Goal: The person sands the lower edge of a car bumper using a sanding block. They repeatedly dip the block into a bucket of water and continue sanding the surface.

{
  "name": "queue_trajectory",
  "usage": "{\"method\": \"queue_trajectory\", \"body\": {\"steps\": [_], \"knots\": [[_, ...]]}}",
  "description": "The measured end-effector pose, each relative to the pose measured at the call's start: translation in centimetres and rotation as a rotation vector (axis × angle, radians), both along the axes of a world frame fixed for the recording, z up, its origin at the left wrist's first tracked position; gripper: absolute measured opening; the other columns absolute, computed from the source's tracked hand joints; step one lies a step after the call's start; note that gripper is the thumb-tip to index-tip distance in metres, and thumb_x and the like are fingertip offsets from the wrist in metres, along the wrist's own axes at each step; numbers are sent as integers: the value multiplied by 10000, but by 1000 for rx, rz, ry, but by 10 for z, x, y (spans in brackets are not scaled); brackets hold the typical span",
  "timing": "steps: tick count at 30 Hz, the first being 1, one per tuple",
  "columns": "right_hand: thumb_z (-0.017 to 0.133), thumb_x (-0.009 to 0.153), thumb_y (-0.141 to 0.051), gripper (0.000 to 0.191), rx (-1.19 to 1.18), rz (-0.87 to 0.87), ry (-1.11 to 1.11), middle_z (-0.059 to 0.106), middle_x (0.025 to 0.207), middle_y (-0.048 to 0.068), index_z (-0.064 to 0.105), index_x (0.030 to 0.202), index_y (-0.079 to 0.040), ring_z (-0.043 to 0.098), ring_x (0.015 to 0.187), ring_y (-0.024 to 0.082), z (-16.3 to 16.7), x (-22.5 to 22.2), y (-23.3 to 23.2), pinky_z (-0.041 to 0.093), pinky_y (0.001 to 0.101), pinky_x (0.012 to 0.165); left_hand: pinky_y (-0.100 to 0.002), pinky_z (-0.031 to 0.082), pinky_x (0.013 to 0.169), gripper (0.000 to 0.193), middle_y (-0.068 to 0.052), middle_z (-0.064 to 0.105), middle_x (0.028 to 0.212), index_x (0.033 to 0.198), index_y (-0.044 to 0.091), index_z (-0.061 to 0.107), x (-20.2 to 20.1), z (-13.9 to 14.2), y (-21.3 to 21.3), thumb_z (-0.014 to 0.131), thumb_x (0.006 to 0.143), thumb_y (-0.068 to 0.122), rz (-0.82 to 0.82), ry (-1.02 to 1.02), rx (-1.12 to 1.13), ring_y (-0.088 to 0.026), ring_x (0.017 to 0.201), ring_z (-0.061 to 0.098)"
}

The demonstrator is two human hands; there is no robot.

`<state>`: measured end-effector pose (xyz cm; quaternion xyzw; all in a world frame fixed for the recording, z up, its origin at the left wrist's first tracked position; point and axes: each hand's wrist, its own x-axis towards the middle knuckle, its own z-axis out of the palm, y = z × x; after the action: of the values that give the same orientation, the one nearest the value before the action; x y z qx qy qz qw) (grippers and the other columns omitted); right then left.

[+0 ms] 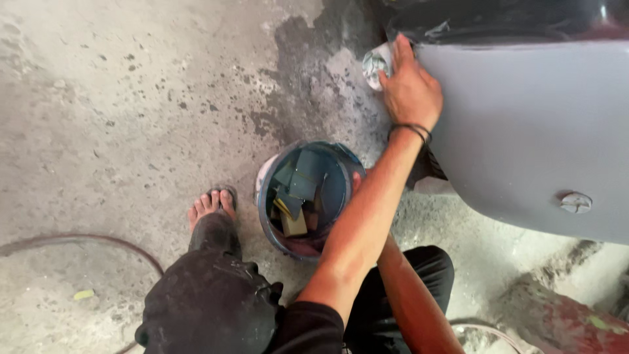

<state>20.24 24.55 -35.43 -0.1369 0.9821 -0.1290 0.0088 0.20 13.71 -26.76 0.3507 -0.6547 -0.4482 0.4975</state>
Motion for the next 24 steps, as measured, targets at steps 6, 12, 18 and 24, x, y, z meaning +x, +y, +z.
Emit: {"method": "queue_trajectory", "body": {"steps": [6, 12, 18, 24], "knots": [[549, 1037, -364, 465, 19, -7, 3, 712, 1092, 299, 655, 1274, 23, 695, 966, 487, 6, -4, -7, 546, 528, 879, -460, 496, 1080, 583, -258, 707, 1259, 1624, 131, 402, 21, 35, -32, 416, 1043, 169, -620, -481, 724, -387, 1197, 666], [550, 1047, -355, 474, -56, 5, -10, 709, 1088, 312, 657, 1264, 52, 697, 964, 503, -8, -7, 7, 558, 527, 860, -409, 198, 1362, 668, 54, 218, 1675, 1608, 262, 205, 89, 122, 47, 481, 1072, -24, -488, 199, 93, -119, 1592, 198], [544, 1104, -356, 517, -187, 221, 479, 668, 1204, 359, 568, 1321, 112, 667, 1043, 542, -50, -7, 17, 524, 547, 906, -473, 317, 1284, 729, 22, 454, 1619, 1614, 187, 403, 61, 16, 7, 491, 944, -86, -472, 91, 187, -131, 1518, 431], [545, 1036, -398, 476, 77, -95, -70, 689, 1231, 264, 638, 1316, -24, 679, 1065, 448, -23, -5, 6, 551, 501, 947, -448, 226, 1335, 675, 47, 321, 1682, 1624, 269, 291, 69, 58, 47, 458, 1074, -86, -511, 217, 71, -176, 1556, 296]]}}
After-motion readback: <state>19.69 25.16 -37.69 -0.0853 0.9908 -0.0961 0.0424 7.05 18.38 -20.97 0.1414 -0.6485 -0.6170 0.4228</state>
